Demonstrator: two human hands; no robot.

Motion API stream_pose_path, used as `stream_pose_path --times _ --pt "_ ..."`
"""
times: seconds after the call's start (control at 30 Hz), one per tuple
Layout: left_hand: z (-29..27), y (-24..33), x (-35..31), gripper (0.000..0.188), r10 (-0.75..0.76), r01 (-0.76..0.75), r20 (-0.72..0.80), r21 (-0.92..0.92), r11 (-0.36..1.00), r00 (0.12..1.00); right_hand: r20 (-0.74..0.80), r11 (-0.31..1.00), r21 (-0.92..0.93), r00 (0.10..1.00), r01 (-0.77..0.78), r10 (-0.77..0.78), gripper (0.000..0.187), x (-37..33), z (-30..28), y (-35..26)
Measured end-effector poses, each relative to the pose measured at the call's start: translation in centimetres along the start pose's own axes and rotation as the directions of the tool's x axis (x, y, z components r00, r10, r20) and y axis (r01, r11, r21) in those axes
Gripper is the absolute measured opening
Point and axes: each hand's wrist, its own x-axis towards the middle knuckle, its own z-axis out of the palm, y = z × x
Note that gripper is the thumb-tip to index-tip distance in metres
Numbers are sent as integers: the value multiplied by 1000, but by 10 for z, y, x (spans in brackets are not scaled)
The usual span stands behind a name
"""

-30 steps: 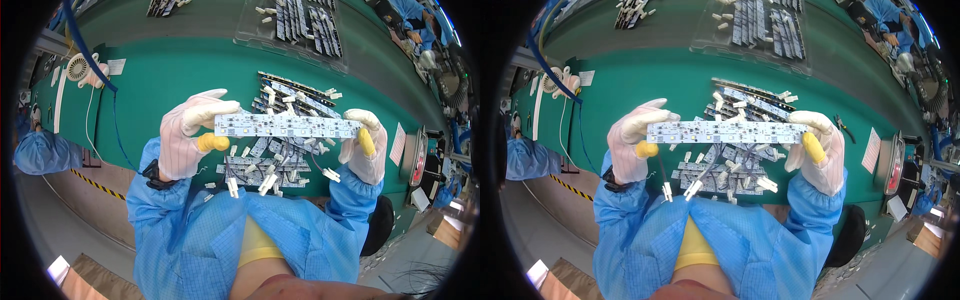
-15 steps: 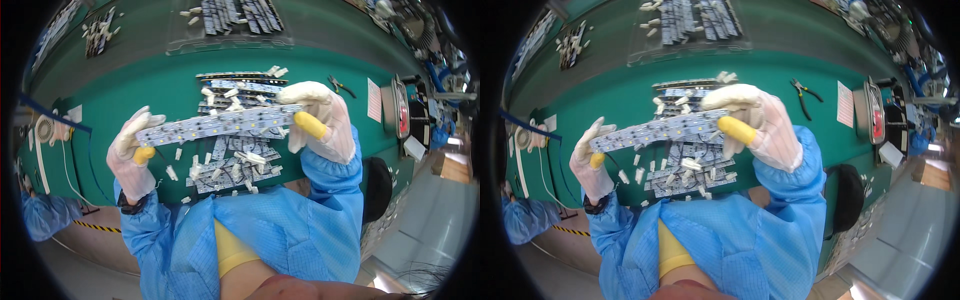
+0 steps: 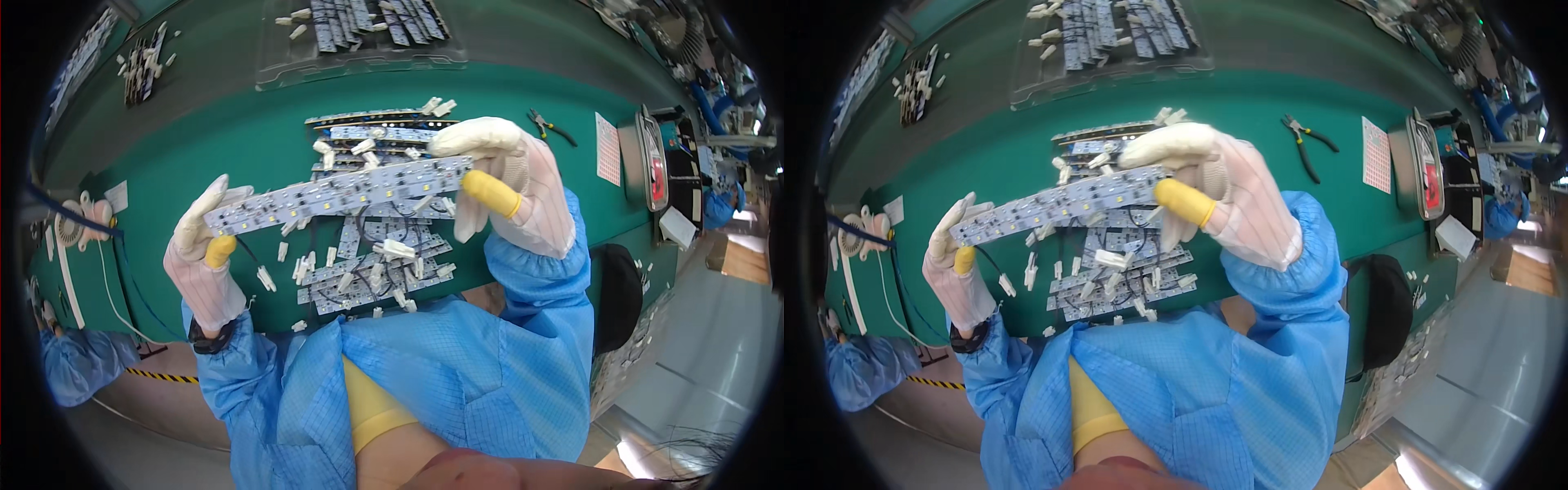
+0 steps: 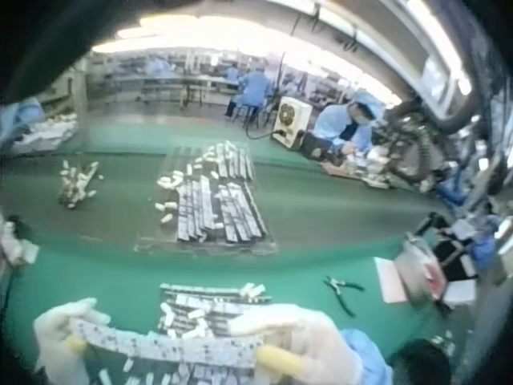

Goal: The person picks up LED circuit boards from a pile, turns them over in their hands, and arranges them into stacks on the table.

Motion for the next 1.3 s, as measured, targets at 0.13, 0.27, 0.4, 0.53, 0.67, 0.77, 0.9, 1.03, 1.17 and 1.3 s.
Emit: stream_pose_path --times 0.13,0.27,0.4,0.53,0.67,0.77,0.9,1.03,1.17,1.3 --pt "0 7 -5 62 -44 46 12 -157 986 999 -46 1000 -13 999 6 -7 74 5 -2 11" --pt "6 15 -6 56 24 -16 56 -140 990 998 -6 982 72 984 176 -176 43 11 -12 28" --pt "0 19 -3 56 200 -210 200 33 977 959 -73 993 -23 990 117 -118 39 15 -15 30" --pt "3 24 -3 54 295 -301 220 -7 954 930 -113 990 -140 992 34 -50 55 19 -16 35" --pt "1 20 1 49 224 -247 139 179 952 965 -108 920 -197 925 340 -365 34 26 -9 44" --pt "-1 9 7 53 -67 67 56 1 998 996 -7 990 -65 992 128 -128 39 4 -3 16" --pt "-2 10 8 51 -22 11 73 151 988 997 -112 998 -48 993 32 -37 68 3 5 15" --pt "3 11 5 49 55 -51 87 -47 998 995 -138 968 -110 961 227 -241 34 18 -10 37" --pt "1 11 1 49 137 -138 117 4 990 984 -2 998 54 1000 26 -26 32 13 -20 29" --pt "8 10 0 52 65 -61 35 -96 993 997 -107 988 -76 984 134 -142 36 13 -12 35"
